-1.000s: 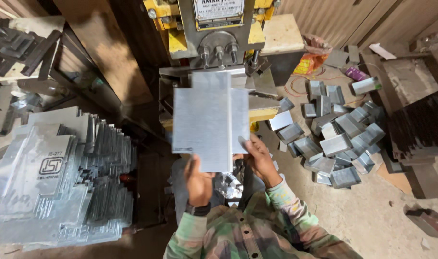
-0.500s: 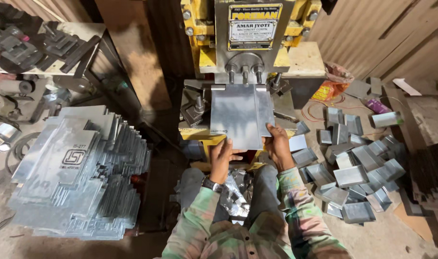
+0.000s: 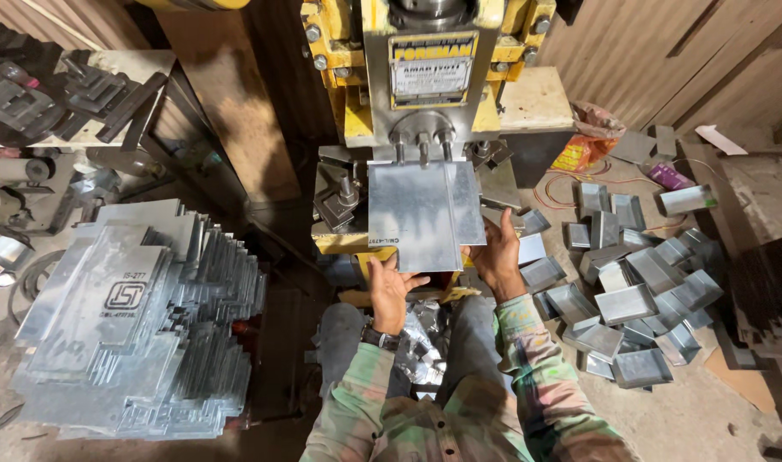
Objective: The person bends metal sheets by inserting them into a manual press brake machine and pulling a lever to form a tray shape, then places the finished pieces on a stack.
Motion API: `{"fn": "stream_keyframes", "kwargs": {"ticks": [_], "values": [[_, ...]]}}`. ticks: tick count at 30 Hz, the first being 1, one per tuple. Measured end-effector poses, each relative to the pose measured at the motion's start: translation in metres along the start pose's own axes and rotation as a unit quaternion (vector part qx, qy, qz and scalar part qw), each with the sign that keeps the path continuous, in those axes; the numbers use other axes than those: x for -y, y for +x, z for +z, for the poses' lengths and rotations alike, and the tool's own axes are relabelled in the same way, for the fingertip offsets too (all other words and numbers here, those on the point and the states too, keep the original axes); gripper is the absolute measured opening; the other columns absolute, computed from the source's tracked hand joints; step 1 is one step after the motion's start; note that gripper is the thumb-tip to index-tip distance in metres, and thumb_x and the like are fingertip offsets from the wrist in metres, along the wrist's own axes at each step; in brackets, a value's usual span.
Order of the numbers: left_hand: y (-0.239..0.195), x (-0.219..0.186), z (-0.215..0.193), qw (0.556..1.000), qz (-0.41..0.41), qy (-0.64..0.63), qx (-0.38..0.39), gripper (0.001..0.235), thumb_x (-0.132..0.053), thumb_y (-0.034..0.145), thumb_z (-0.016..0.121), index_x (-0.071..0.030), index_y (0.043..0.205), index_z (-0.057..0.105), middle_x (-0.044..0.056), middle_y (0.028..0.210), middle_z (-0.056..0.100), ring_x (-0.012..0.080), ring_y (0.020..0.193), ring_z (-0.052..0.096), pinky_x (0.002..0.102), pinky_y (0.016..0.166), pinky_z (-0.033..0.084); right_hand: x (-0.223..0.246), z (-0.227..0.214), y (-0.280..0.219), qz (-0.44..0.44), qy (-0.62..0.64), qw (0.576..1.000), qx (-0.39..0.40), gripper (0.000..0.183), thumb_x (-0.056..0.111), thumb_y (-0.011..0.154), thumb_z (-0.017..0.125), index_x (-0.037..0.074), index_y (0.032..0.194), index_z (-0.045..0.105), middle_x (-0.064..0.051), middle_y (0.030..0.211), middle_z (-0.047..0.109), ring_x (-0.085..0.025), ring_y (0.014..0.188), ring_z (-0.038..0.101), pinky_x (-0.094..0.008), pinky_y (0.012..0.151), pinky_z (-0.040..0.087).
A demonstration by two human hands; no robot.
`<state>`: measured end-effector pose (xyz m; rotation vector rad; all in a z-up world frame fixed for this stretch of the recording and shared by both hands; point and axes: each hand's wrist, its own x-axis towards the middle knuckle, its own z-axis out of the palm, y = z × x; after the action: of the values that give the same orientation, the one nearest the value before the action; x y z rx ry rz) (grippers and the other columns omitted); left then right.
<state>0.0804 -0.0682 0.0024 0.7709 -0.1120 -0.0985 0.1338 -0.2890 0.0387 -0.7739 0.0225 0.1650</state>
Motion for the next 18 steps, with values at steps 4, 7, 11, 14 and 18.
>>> {"fn": "stream_keyframes", "kwargs": {"ticks": [4,7,11,14,18], "values": [[-0.004,-0.004,0.011,0.999,0.0,0.015,0.036,0.096,-0.074,0.1,0.019,0.003,0.153,0.043,0.022,0.147,0.059,0.0338,0.125,0.065,0.042,0.098,0.054,0.002,0.003,-0.005,0.006,0.0,0.999,0.035,0.092,0.074,0.099,0.03,-0.005,0.143,0.049,-0.021,0.133,0.066,-0.032,0.121,0.065,-0.043,0.099,0.054],[-0.004,-0.003,0.026,0.997,0.011,0.034,0.073,0.089,-0.07,0.102,0.027,-0.001,0.157,0.036,0.023,0.155,0.05,0.0352,0.129,0.06,0.043,0.101,0.051,0.005,0.004,-0.008,0.006,-0.014,0.998,0.055,0.093,0.075,0.098,0.028,-0.004,0.141,0.052,-0.022,0.13,0.067,-0.031,0.12,0.066,-0.042,0.098,0.054],[0.002,0.013,0.045,0.997,0.044,-0.008,0.066,0.069,-0.053,0.106,0.038,-0.007,0.158,0.033,0.018,0.154,0.05,0.0346,0.133,0.058,0.047,0.109,0.05,0.002,-0.002,-0.01,-0.018,-0.002,0.999,0.038,0.088,0.071,0.102,0.032,-0.004,0.142,0.054,-0.023,0.128,0.066,-0.032,0.116,0.067,-0.043,0.1,0.055],[0.009,0.034,0.059,0.999,0.046,-0.023,-0.015,0.053,-0.034,0.11,0.05,-0.001,0.151,0.043,0.018,0.146,0.056,0.0343,0.132,0.059,0.051,0.11,0.052,-0.006,-0.011,-0.008,-0.018,0.017,0.999,0.031,0.082,0.07,0.11,0.035,0.0,0.149,0.054,-0.02,0.13,0.067,-0.03,0.107,0.065,-0.038,0.083,0.051],[0.03,0.045,0.057,0.999,0.028,0.006,-0.035,0.043,-0.014,0.102,0.06,-0.002,0.142,0.046,0.013,0.134,0.06,0.0337,0.119,0.065,0.055,0.097,0.06,-0.011,-0.034,-0.007,-0.013,0.047,0.998,0.038,0.089,0.072,0.105,0.035,-0.006,0.144,0.051,-0.024,0.128,0.068,-0.033,0.11,0.068,-0.039,0.088,0.055]]}}
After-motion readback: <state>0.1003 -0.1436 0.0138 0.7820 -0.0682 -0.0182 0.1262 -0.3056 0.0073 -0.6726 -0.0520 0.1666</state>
